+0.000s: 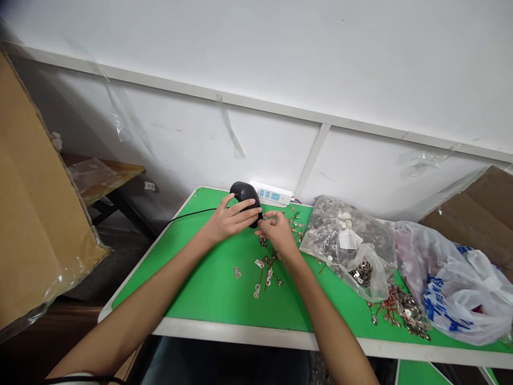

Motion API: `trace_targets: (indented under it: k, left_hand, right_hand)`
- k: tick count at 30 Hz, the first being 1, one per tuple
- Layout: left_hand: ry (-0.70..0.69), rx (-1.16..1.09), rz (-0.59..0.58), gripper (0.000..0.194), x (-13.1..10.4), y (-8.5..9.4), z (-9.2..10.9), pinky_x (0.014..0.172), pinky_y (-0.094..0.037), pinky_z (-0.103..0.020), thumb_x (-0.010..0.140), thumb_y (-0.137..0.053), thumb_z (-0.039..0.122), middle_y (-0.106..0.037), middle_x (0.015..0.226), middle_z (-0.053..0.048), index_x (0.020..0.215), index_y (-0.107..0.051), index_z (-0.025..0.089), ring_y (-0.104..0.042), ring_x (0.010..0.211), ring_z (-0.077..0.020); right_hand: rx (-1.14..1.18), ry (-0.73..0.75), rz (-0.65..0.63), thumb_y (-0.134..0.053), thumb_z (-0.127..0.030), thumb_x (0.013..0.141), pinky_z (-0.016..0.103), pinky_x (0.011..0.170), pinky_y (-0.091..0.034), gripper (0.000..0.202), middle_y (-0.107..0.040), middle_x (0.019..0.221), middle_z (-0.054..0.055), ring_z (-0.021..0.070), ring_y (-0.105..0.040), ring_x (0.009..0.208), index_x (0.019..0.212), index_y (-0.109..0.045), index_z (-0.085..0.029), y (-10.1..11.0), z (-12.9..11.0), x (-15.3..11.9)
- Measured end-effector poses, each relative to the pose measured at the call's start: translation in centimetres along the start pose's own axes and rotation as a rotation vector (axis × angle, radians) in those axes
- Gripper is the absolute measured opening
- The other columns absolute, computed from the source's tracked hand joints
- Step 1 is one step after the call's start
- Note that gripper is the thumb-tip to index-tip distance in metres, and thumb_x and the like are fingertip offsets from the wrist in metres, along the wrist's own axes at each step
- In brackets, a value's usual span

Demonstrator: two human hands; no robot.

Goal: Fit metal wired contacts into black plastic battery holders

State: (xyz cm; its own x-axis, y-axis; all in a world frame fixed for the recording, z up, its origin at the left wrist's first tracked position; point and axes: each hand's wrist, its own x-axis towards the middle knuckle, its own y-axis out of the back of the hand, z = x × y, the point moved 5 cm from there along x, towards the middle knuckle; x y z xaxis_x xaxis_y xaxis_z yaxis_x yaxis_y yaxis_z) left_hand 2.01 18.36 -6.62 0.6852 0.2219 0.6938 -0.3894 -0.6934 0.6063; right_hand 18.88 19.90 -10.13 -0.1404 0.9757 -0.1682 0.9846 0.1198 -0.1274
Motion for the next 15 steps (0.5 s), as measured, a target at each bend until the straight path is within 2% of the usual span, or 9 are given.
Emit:
trace_targets:
  k: [8, 12, 15]
  left_hand:
    - [-0.02, -0.016, 0.01, 0.016, 0.16, 0.33, 0.11, 0.13, -0.028, -0.057, 0.103, -0.065, 0.015, -0.077, 0.132, -0.001, 0.109, -0.073, 0.027, -0.066, 0.136, -0.0222]
    - [-0.035, -0.059, 0.048, 0.015, 0.33, 0.39, 0.45, 0.132, -0.026, -0.054, 0.102, -0.065, 0.014, -0.077, 0.132, -0.002, 0.109, -0.073, 0.026, -0.066, 0.137, -0.0216]
    - [-0.054, -0.067, 0.104, 0.016, 0.47, 0.61, 0.76, 0.133, -0.023, -0.053, 0.101, -0.066, 0.013, -0.078, 0.13, -0.002, 0.11, -0.072, 0.026, -0.066, 0.137, -0.0204]
  right_hand:
    - [-0.013, -0.068, -0.024, -0.083, -0.026, 0.072, 0.023, 0.057, -0.057, 0.048, -0.074, 0.078, -0.002, 0.0142, -0.073, 0.061, 0.109, -0.053, -0.022, -0.05, -0.32, -0.39]
    - [-0.001, -0.152, -0.065, -0.085, -0.023, 0.071, 0.024, 0.058, -0.059, 0.049, -0.076, 0.084, 0.0, 0.0132, -0.072, 0.06, 0.108, -0.054, -0.021, -0.07, -0.35, -0.55]
    - [-0.007, -0.169, -0.085, -0.087, -0.025, 0.07, 0.024, 0.055, -0.057, 0.049, -0.073, 0.08, -0.002, 0.0124, -0.07, 0.057, 0.108, -0.056, -0.022, -0.03, -0.19, -0.47]
